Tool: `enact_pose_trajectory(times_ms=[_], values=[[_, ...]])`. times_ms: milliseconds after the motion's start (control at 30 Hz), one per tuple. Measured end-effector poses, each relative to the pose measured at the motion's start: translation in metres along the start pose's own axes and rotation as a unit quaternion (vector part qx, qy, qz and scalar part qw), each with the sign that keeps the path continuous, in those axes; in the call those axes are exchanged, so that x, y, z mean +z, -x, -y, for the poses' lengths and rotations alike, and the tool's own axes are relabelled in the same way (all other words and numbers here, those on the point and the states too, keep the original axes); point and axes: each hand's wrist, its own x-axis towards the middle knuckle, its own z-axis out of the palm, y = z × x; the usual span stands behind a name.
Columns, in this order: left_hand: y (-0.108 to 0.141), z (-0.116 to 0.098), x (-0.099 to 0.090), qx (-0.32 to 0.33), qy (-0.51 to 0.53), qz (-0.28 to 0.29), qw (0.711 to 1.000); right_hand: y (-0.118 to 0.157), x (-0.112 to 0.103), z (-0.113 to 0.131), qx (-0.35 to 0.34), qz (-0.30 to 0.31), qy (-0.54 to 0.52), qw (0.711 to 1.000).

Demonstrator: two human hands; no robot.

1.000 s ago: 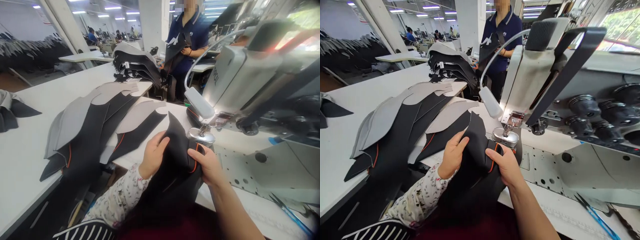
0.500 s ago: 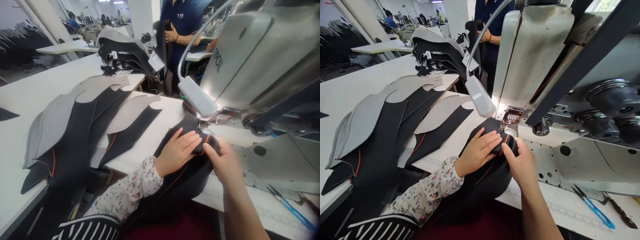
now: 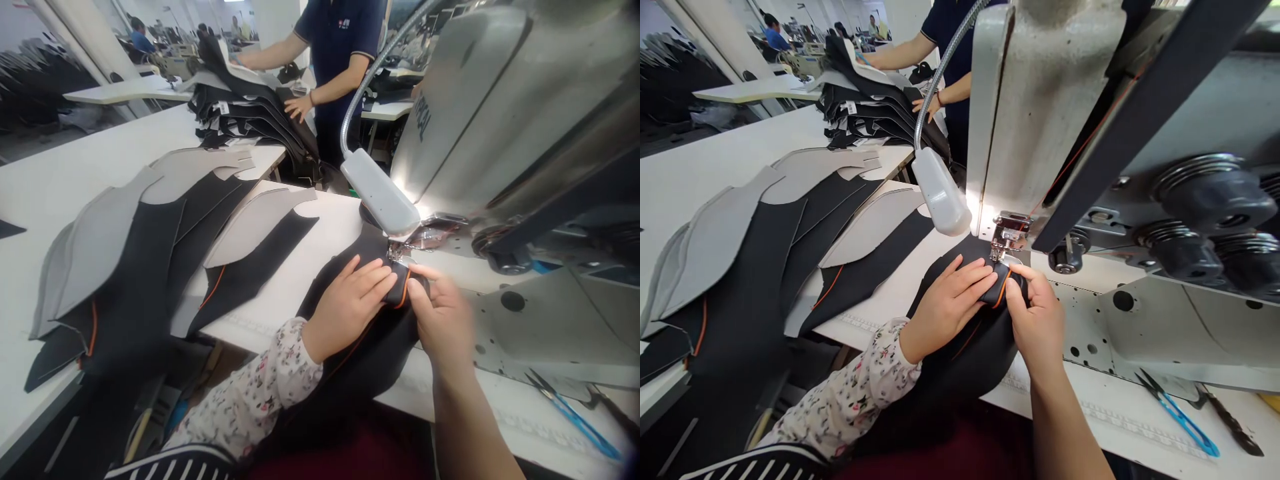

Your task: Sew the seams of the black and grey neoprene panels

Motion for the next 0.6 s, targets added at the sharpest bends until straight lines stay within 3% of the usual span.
enact_pose_trajectory(times_ms=[400, 600], values=[[-0.003, -0.002, 0.002, -0.015, -0.012, -0.001, 1.0, -0.009, 0.002, -0.01, -0.007, -0.026, -0.006, 1.0], [-0.006, -0.001, 0.006, -0.019, -0.024, -0.007, 1.0, -0.023, 0.004, -0.013, 0.064, -0.018, -0.005, 0.998]])
